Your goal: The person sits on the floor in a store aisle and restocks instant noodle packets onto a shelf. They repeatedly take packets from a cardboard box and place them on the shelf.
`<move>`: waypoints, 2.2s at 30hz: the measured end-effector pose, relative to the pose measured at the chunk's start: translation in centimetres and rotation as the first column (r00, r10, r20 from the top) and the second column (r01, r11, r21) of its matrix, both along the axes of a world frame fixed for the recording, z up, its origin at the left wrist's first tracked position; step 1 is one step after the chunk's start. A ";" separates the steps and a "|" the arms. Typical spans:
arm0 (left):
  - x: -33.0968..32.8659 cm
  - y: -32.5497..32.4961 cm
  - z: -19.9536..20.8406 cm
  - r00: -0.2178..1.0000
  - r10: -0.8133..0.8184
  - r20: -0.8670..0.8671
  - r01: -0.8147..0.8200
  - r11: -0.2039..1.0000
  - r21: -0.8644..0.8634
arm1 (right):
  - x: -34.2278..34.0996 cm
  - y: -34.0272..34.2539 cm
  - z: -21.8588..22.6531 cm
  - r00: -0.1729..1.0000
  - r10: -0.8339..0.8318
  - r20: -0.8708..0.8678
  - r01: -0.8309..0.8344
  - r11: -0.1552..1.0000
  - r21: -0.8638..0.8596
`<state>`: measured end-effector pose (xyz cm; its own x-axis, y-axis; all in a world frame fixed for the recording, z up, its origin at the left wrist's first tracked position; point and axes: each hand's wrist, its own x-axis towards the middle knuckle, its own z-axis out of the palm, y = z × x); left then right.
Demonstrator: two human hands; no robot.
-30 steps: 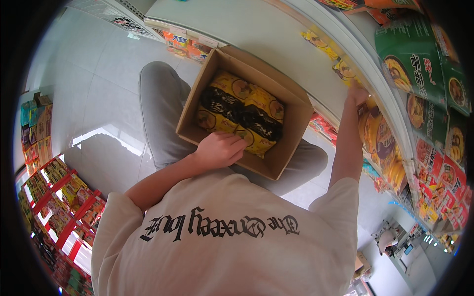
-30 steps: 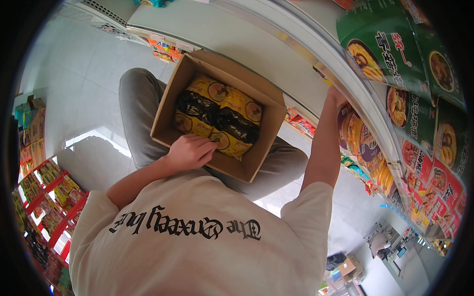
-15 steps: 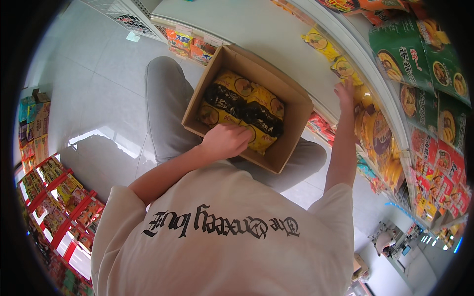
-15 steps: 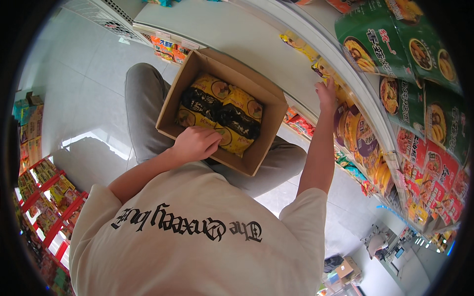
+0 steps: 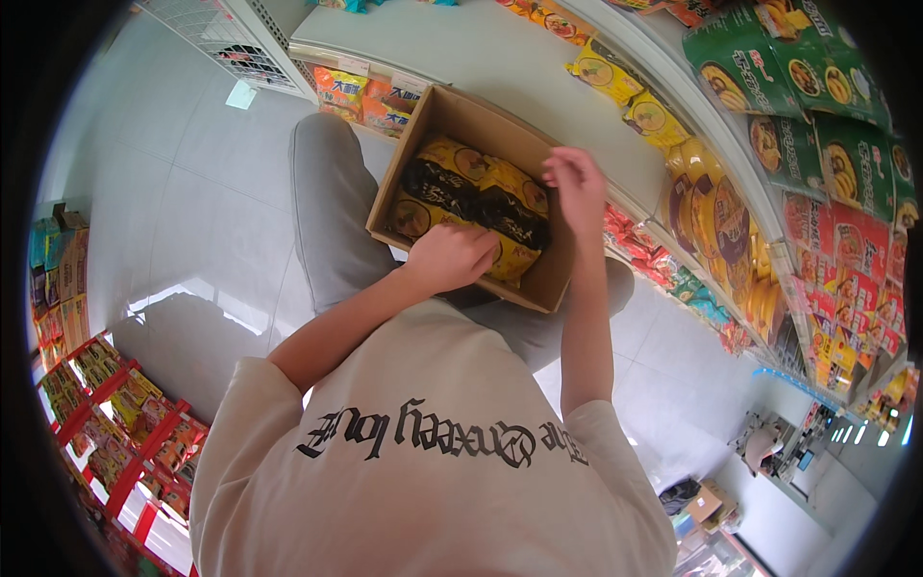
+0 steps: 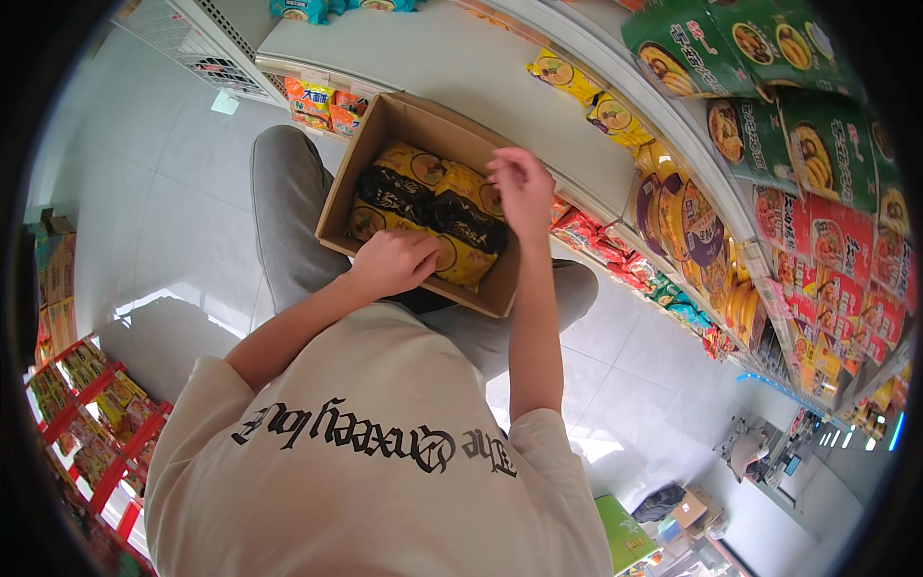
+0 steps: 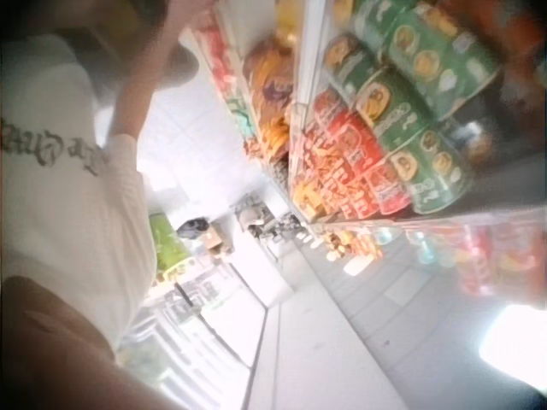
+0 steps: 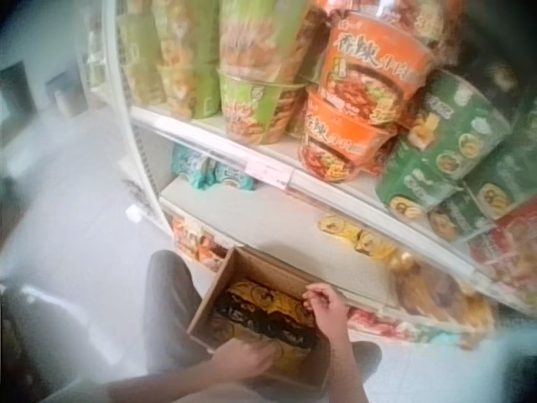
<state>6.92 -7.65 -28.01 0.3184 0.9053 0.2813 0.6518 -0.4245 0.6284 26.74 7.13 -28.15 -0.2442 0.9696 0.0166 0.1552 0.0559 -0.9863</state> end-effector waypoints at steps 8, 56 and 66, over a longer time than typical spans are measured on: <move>-0.1 -0.1 -0.3 0.999 -0.003 0.033 0.004 0.999 -0.032 | -2.7 -1.0 -6.2 0.572 0.412 0.709 -0.420 0.890 -0.178; -4.5 0.5 0.6 0.993 0.110 0.037 -0.097 0.962 -0.256 | -1.1 -4.9 -3.4 0.724 -0.194 0.661 0.101 0.979 0.177; -3.0 0.7 0.1 0.586 0.261 0.767 0.190 0.876 -0.444 | -7.5 -12.7 7.3 0.940 -0.196 0.280 0.067 0.910 0.410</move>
<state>3.89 -6.99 -27.93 0.1374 0.9901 -0.0269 -0.1937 0.0535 0.9796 19.20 -5.60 -20.86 -0.1699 0.9238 0.3432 0.4803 0.3817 -0.7897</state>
